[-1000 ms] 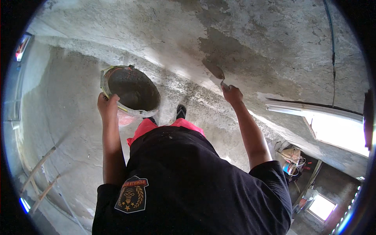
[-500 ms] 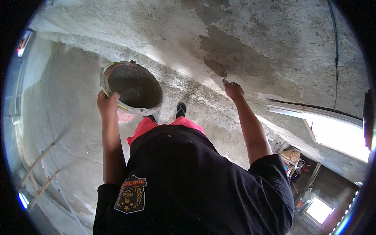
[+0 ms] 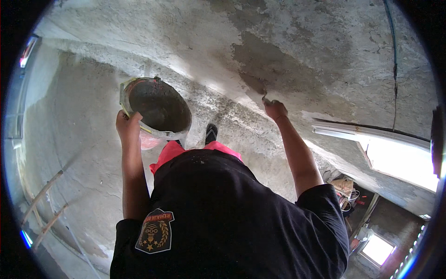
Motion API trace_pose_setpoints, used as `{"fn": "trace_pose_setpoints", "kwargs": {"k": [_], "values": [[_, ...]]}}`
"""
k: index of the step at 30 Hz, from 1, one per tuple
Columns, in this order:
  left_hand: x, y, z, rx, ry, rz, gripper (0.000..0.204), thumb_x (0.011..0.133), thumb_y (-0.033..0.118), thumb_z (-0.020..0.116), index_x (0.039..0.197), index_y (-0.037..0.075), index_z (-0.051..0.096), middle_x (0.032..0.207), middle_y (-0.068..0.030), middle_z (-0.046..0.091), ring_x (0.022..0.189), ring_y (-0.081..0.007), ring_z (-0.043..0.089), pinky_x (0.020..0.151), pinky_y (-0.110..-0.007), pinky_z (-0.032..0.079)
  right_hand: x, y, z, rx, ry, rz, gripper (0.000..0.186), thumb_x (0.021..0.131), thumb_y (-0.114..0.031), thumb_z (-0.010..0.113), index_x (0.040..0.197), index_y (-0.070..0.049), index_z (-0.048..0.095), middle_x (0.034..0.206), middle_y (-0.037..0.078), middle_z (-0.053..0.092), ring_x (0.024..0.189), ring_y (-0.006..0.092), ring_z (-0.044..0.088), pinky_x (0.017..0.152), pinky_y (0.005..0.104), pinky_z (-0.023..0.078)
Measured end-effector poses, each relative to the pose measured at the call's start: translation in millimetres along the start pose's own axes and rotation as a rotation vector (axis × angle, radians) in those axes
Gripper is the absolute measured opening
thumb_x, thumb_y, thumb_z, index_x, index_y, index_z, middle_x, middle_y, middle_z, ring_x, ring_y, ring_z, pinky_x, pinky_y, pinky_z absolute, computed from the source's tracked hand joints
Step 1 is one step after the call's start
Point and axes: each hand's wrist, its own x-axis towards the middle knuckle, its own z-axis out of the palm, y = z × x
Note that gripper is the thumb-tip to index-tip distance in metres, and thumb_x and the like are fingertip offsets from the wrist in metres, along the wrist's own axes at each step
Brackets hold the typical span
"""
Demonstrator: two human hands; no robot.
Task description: The person applies cement mix from a bucket onto a wall using a trowel.
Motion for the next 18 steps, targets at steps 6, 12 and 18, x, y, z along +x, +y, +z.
{"fn": "trace_pose_setpoints", "kwargs": {"k": [6,12,18], "values": [[-0.9,-7.4,-3.9,-0.085,0.014,0.01,0.025,0.063,0.003,0.06,0.087,-0.003,0.057,0.08,-0.0073,0.059,0.073,-0.0161,0.055,0.068,-0.029,0.043,-34.0,-18.1,-13.3,0.03,0.034,-0.059,0.056,0.083,-0.06,0.051,0.099,-0.008,0.065,0.093,0.021,0.067,0.093,0.0388,0.063,0.079,0.047,0.05],[-0.9,-8.9,-1.9,-0.043,0.035,0.02,0.024,0.063,0.003,0.06,0.086,-0.003,0.056,0.08,-0.0076,0.059,0.071,-0.0157,0.054,0.067,-0.028,0.043,-36.7,-41.7,-48.0,0.195,0.212,-0.177,0.048,0.086,-0.052,0.054,0.099,-0.007,0.063,0.088,0.023,0.065,0.089,0.0404,0.062,0.074,0.0483,0.049],[-3.7,3.3,0.8,0.039,0.027,0.008,0.024,0.063,0.003,0.06,0.085,-0.003,0.056,0.08,-0.0079,0.059,0.071,-0.0159,0.053,0.066,-0.028,0.042,-12.0,-49.9,-17.9,0.182,0.081,-0.119,0.049,0.085,-0.053,0.052,0.096,-0.007,0.064,0.088,0.024,0.065,0.088,0.0414,0.063,0.075,0.0474,0.05]]}}
